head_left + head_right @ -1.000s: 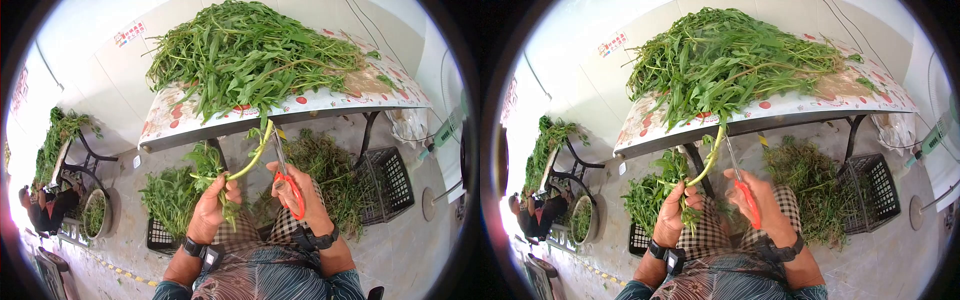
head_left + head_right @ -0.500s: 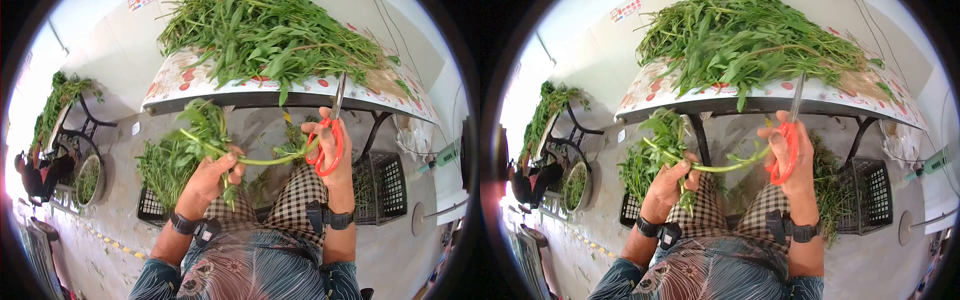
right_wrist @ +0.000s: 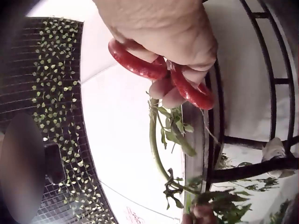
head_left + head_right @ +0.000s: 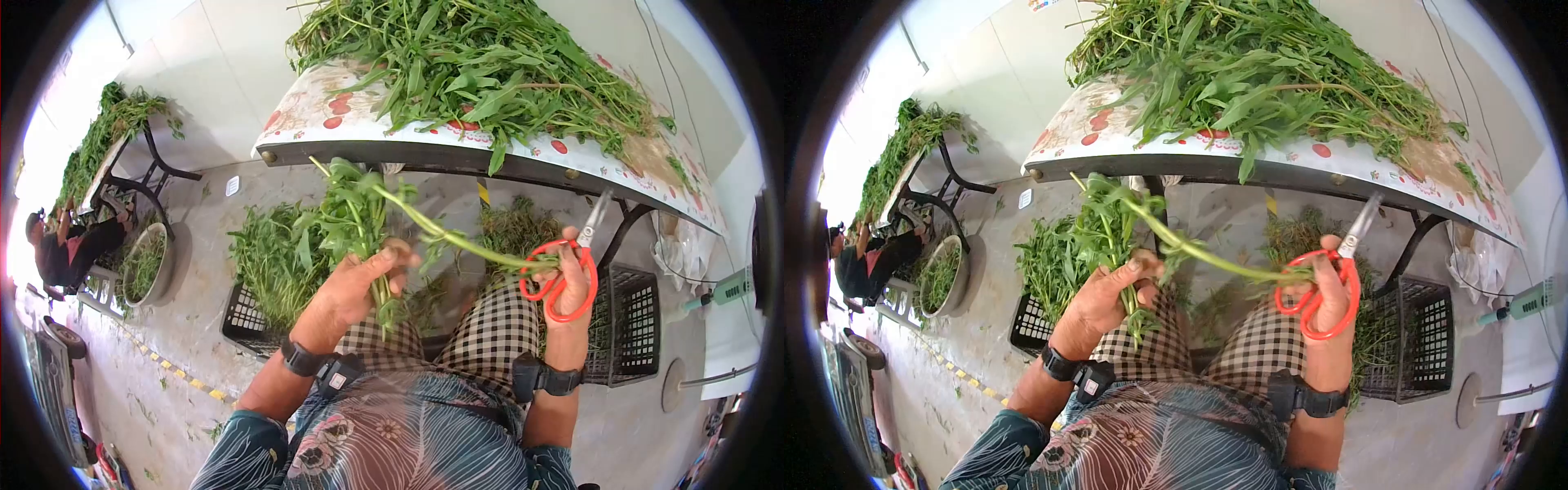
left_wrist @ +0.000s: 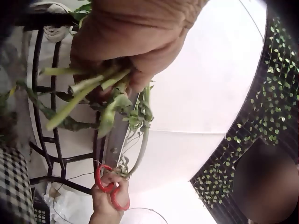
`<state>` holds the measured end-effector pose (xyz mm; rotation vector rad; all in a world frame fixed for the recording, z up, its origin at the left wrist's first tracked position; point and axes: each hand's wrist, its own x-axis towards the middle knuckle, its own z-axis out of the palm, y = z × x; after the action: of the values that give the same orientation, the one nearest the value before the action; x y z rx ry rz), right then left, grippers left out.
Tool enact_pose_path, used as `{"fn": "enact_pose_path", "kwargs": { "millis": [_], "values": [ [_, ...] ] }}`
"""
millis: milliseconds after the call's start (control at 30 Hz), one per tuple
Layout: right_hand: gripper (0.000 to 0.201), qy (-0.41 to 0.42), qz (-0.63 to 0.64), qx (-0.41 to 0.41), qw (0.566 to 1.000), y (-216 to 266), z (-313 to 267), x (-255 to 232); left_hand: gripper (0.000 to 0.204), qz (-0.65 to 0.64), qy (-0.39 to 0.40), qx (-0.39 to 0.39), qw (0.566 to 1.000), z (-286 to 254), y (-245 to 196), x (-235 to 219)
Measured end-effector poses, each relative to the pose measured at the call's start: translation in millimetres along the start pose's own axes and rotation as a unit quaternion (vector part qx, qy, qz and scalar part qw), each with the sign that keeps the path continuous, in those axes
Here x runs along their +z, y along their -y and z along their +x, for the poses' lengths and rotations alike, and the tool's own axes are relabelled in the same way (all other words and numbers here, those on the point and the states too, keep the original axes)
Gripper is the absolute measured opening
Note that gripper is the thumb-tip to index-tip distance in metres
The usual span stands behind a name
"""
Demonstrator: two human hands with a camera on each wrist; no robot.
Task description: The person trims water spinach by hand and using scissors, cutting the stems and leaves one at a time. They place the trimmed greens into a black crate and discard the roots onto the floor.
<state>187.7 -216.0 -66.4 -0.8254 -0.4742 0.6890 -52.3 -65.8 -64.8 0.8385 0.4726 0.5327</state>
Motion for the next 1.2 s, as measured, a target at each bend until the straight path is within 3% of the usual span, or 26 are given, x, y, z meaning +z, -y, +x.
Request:
{"fn": "enact_pose_path", "kwargs": {
  "millis": [67, 267, 400, 533, 900, 1033, 1133, 1200],
  "values": [
    [0.021, -0.005, 0.040, -0.016, 0.999, 4.7, -0.6, -7.7, 0.027, 0.006, 0.012, -0.009, 1.000, 1.5, 1.3, -15.8],
    [0.031, -0.017, -0.023, 0.016, 0.999, -11.6, -11.0, 12.5, 0.031, -0.029, 0.040, -0.064, 0.997, 1.7, 9.3, -15.8],
    [0.036, 0.047, -0.108, 0.072, 0.990, -29.8, -28.7, 44.8, 0.044, -0.023, 0.054, -0.058, 0.997, 1.0, 7.5, 7.8],
    [0.039, 0.133, -0.100, 0.113, 0.980, -36.3, -39.7, 60.5, 0.044, -0.046, 0.012, -0.026, 0.999, 2.7, 8.0, 7.4],
    [0.040, 0.203, -0.090, 0.163, 0.961, -53.3, -44.0, 76.6, 0.029, -0.153, -0.006, -0.058, 0.986, 5.4, 15.0, 1.0],
    [0.038, 0.187, -0.172, 0.190, 0.948, -47.5, -41.6, 75.0, 0.021, -0.120, -0.049, -0.020, 0.991, 6.1, 11.8, 3.6],
    [0.037, 0.190, -0.199, 0.193, 0.942, -43.7, -39.5, 67.9, 0.019, -0.187, 0.008, -0.019, 0.982, 10.7, 5.2, -6.7],
    [0.036, 0.176, -0.189, 0.179, 0.949, -45.3, -37.9, 63.9, 0.018, -0.164, -0.021, -0.016, 0.986, 9.3, 2.0, -8.0]
  ]
}}
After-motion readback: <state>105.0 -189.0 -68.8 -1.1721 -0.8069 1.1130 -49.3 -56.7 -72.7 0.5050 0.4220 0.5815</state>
